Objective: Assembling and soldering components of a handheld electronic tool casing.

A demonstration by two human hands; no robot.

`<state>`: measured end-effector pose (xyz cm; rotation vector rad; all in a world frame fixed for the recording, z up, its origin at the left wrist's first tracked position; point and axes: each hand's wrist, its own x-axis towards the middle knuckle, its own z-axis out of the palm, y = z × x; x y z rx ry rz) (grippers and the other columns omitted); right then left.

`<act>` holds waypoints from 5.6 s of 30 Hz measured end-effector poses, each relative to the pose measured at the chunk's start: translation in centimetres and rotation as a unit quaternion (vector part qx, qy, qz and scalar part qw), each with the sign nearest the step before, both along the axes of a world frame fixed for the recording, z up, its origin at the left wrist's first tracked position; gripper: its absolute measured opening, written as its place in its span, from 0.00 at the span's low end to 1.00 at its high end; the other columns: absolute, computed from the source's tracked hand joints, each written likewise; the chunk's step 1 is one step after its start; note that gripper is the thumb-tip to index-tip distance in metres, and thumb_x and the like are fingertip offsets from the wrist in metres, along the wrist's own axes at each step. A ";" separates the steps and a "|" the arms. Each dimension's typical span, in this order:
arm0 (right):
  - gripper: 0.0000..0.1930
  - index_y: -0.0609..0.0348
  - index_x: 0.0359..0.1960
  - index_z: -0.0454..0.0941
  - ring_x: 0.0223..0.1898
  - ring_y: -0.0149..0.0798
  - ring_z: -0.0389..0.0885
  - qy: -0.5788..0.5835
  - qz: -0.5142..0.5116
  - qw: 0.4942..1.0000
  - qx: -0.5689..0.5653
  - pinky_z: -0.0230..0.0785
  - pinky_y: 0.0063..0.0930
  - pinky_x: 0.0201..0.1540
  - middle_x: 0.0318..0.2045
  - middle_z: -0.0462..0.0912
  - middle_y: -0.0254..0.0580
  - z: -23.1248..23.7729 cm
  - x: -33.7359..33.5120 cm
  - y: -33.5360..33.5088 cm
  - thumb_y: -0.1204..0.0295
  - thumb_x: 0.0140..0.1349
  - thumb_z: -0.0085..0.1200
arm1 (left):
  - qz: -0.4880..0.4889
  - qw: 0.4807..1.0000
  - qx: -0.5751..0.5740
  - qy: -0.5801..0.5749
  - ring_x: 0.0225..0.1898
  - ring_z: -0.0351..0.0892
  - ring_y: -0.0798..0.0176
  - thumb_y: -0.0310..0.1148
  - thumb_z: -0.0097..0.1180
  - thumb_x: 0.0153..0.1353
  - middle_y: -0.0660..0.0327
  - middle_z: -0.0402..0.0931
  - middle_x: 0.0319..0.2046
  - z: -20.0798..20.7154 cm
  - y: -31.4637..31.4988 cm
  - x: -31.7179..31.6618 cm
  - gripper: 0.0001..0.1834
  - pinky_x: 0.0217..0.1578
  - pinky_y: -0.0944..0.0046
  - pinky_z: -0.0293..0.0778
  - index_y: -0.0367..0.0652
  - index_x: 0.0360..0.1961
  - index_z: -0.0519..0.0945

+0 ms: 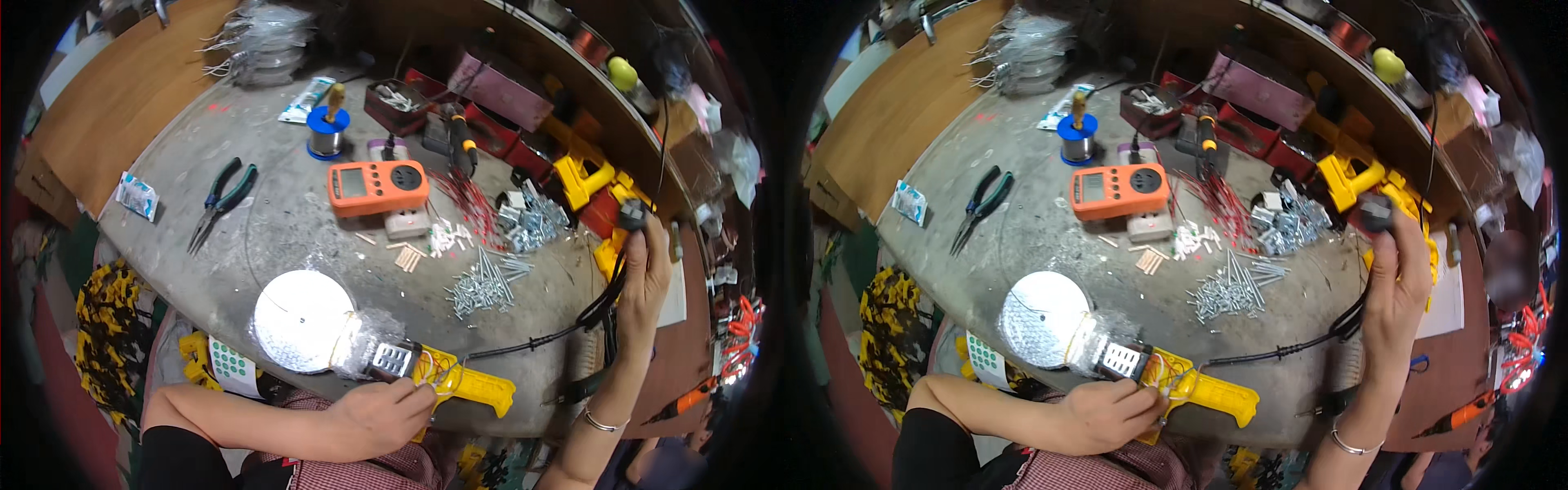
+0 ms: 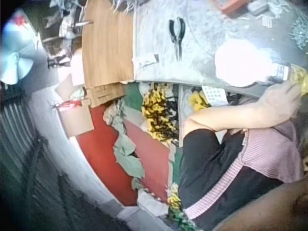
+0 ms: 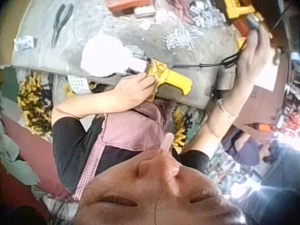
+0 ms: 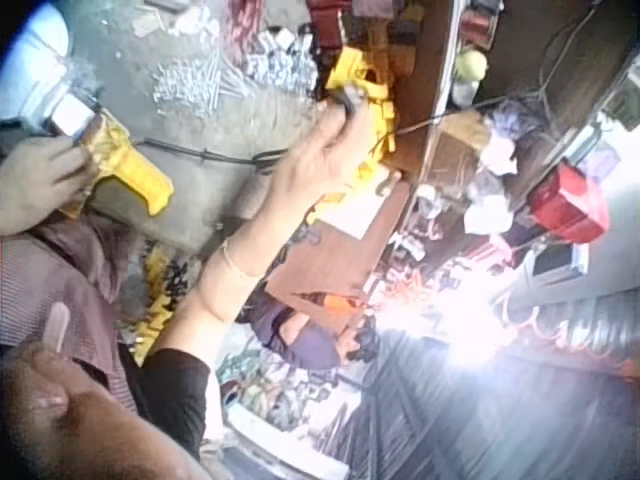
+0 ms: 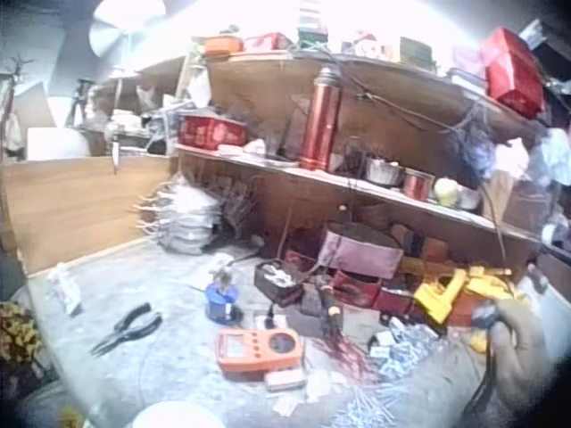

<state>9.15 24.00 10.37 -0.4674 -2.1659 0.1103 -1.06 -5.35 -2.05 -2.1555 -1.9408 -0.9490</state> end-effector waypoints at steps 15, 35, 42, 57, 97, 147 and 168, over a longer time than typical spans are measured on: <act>0.11 0.50 0.39 0.88 0.44 0.44 0.77 -0.429 0.174 0.871 0.164 0.62 0.42 0.54 0.31 0.79 0.41 -2.3 -22.2 -3.4 0.68 0.53 0.62 | -0.093 0.988 0.080 0.092 0.32 0.67 0.64 0.37 0.55 0.51 0.66 0.68 0.26 -0.4 1.1 0.2 0.06 0.28 0.67 0.63 0.48 0.23 0.79; 0.11 0.51 0.38 0.87 0.47 0.45 0.76 -0.461 0.183 0.845 0.201 0.69 0.40 0.51 0.34 0.79 0.39 -3.9 -23.2 -3.9 0.70 0.50 0.63 | -0.104 0.945 -0.006 0.310 0.31 0.65 0.63 0.37 0.49 0.51 0.65 0.67 0.26 0.9 0.7 0.4 0.06 0.27 0.64 0.61 0.48 0.25 0.73; 0.11 0.59 0.37 0.87 0.44 0.48 0.86 -0.509 0.135 0.838 0.143 0.78 0.40 0.47 0.40 0.87 0.51 -3.0 -24.1 -4.5 0.69 0.53 0.60 | -0.017 0.970 -0.177 0.166 0.30 0.68 0.67 0.39 0.54 0.50 0.68 0.66 0.26 1.9 1.8 0.7 0.07 0.24 0.68 0.62 0.50 0.27 0.74; 0.13 0.63 0.37 0.86 0.39 0.49 0.85 -0.435 0.177 0.869 0.158 0.78 0.39 0.43 0.36 0.86 0.52 -2.7 -21.5 -3.4 0.67 0.57 0.56 | -0.087 0.995 -0.034 0.036 0.23 0.68 0.68 0.32 0.59 0.43 0.65 0.65 0.24 0.4 1.3 -1.2 0.07 0.16 0.71 0.61 0.43 0.23 0.76; 0.22 0.62 0.55 0.74 0.43 0.56 0.79 -0.398 -0.153 0.900 -0.095 0.71 0.40 0.49 0.39 0.81 0.55 -6.6 9.5 7.0 0.63 0.62 0.58 | -0.044 0.996 0.037 -0.064 0.30 0.82 0.59 0.27 0.61 0.45 0.53 0.81 0.37 -0.3 0.7 0.7 0.15 0.30 0.66 0.78 0.36 0.36 0.77; 0.16 0.68 0.39 0.79 0.41 0.44 0.77 -0.310 0.255 0.894 -0.200 0.73 0.35 0.42 0.39 0.76 0.43 -9.1 5.7 -13.8 0.75 0.48 0.56 | 0.055 0.996 -0.068 0.004 0.37 0.83 0.49 0.46 0.74 0.40 0.47 0.80 0.42 -0.2 -1.6 1.7 0.33 0.33 0.60 0.81 0.33 0.43 0.80; 0.21 0.60 0.43 0.78 0.37 0.42 0.82 -0.137 0.284 0.931 -0.180 0.78 0.32 0.37 0.39 0.83 0.40 -13.4 6.0 -13.3 0.77 0.41 0.61 | 0.063 0.997 -0.029 0.019 0.39 0.83 0.59 0.40 0.62 0.56 0.56 0.82 0.43 -0.8 -1.6 2.5 0.16 0.31 0.69 0.78 0.39 0.41 0.83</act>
